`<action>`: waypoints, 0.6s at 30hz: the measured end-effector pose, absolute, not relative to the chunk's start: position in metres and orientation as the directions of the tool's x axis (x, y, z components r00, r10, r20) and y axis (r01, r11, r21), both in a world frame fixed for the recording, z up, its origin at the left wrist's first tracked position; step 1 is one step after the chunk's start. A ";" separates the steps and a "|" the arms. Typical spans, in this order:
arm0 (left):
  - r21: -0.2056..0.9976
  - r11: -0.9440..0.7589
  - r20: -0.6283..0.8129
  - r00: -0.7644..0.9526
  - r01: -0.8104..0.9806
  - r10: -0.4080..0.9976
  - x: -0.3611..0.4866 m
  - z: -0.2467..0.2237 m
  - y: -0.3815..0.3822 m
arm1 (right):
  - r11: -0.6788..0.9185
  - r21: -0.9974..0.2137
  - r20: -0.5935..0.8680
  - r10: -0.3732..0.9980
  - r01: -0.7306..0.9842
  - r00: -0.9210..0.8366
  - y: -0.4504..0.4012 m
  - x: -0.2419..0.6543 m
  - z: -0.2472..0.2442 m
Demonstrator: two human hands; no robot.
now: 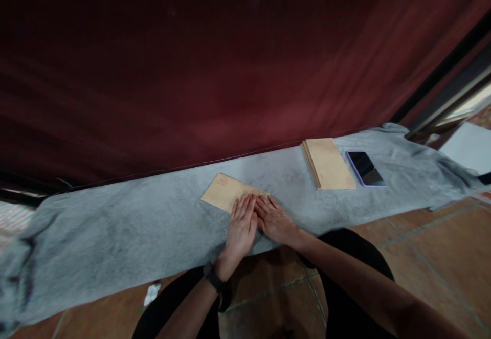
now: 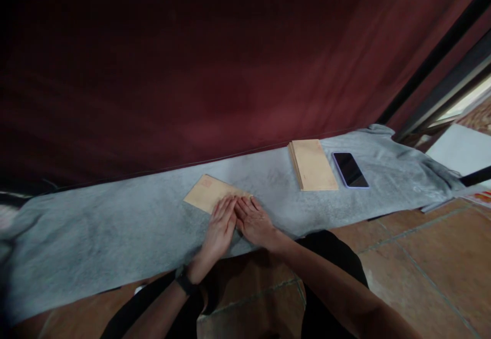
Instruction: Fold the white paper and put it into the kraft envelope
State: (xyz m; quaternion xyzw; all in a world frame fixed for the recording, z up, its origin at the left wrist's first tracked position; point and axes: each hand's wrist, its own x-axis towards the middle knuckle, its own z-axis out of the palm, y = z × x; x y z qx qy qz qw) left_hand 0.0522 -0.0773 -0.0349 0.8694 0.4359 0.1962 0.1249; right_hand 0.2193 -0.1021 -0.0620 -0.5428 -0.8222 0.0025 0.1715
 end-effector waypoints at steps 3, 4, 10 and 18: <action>0.274 -0.580 0.100 0.578 0.767 0.810 0.067 -0.037 -0.053 | 0.417 -0.152 0.293 0.885 0.896 -0.362 -0.101 0.218 -0.069; 0.240 -0.571 0.072 0.572 0.785 0.817 0.071 -0.038 -0.045 | 0.414 -0.155 0.296 0.886 0.897 -0.358 -0.100 0.218 -0.071; 0.163 -0.492 0.143 0.473 0.855 0.869 0.063 -0.045 -0.007 | 0.376 -0.265 0.279 0.911 0.888 -0.303 -0.101 0.216 -0.069; 0.281 -0.206 0.153 0.168 0.937 0.974 0.001 -0.039 0.020 | 0.325 -0.341 0.235 0.938 0.882 -0.254 -0.102 0.216 -0.060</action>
